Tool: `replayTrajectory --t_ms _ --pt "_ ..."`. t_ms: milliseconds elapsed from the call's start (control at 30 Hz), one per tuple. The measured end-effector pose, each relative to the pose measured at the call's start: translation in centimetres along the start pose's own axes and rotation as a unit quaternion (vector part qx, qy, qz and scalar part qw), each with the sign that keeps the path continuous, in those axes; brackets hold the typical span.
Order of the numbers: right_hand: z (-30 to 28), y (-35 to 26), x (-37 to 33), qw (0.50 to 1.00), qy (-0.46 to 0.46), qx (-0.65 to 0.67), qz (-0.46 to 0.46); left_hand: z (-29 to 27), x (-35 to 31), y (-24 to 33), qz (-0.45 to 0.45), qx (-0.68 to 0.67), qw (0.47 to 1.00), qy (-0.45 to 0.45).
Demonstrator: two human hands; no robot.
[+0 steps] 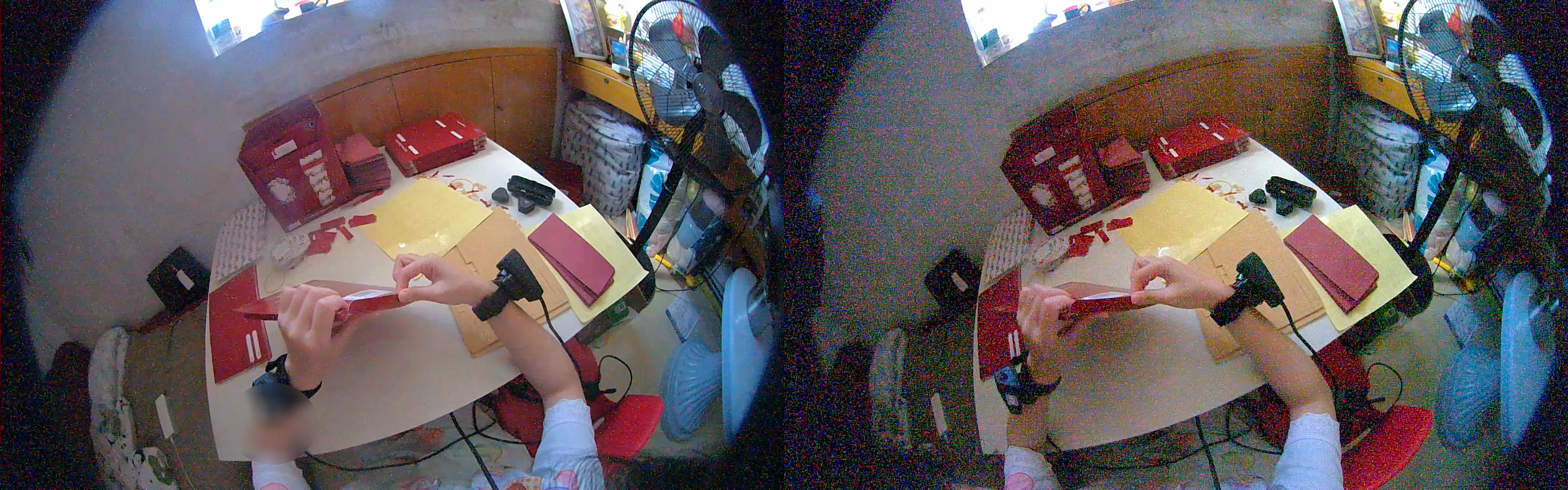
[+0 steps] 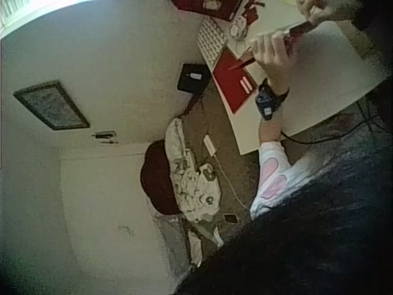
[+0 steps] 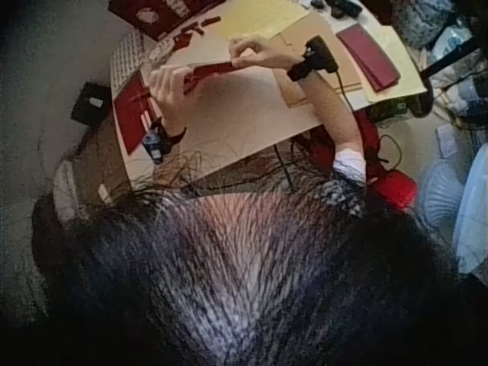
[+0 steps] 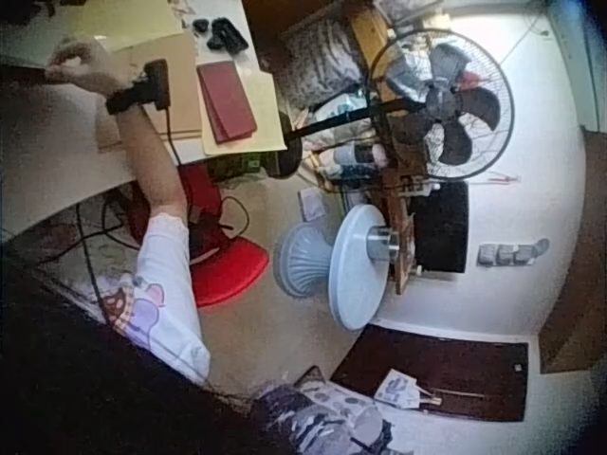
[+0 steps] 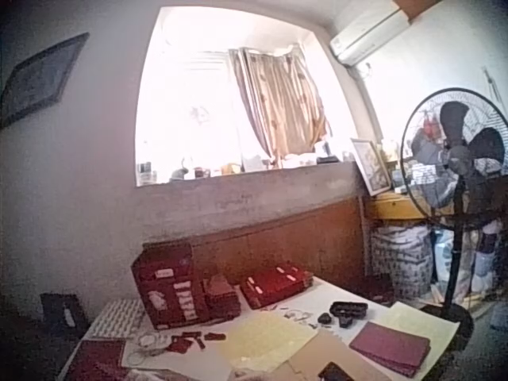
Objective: Folding and assembling red cardboard money wallets by peeling adhesive strips and pressing edges together.
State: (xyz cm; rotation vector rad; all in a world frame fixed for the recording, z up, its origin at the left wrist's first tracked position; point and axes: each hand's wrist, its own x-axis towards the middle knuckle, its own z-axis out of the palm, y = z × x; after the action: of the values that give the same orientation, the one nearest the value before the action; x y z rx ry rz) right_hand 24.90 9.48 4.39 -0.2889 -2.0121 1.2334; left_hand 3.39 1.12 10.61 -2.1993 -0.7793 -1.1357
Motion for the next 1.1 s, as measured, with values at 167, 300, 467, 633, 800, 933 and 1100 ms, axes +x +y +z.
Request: replayTrajectory --t_ms 167,300,467,633,800,933,1100 --pt "-0.3 0.4 -0.1 1.0 0.018 0.01 0.011 0.1 0.4 0.2 -0.012 0.002 1.0 0.005" --pt "0.4 0.3 0.2 0.943 0.272 -0.186 -0.037 0.3 0.2 -0.1 -0.038 0.019 0.999 0.033" --pt "0.4 -0.4 -0.3 0.944 0.183 0.005 0.276 0.9 -0.8 0.1 -0.065 0.065 0.995 0.034" --pt "2.2 -0.8 -0.1 0.898 0.1 0.336 0.267 2.2 -2.0 2.7 -0.052 0.019 0.997 -0.057" --pt "2.2 0.4 -0.5 0.896 0.158 0.272 0.315 2.9 -2.0 3.5 -0.069 -0.107 0.978 -0.165" --pt "1.7 0.3 -0.7 0.9 0.173 0.227 0.328 2.4 -1.6 2.6 -0.041 -0.158 0.969 -0.186" --pt "1.5 0.1 -0.9 0.91 0.168 0.212 0.315 2.4 -1.8 0.8 -0.174 -0.166 0.932 -0.271"
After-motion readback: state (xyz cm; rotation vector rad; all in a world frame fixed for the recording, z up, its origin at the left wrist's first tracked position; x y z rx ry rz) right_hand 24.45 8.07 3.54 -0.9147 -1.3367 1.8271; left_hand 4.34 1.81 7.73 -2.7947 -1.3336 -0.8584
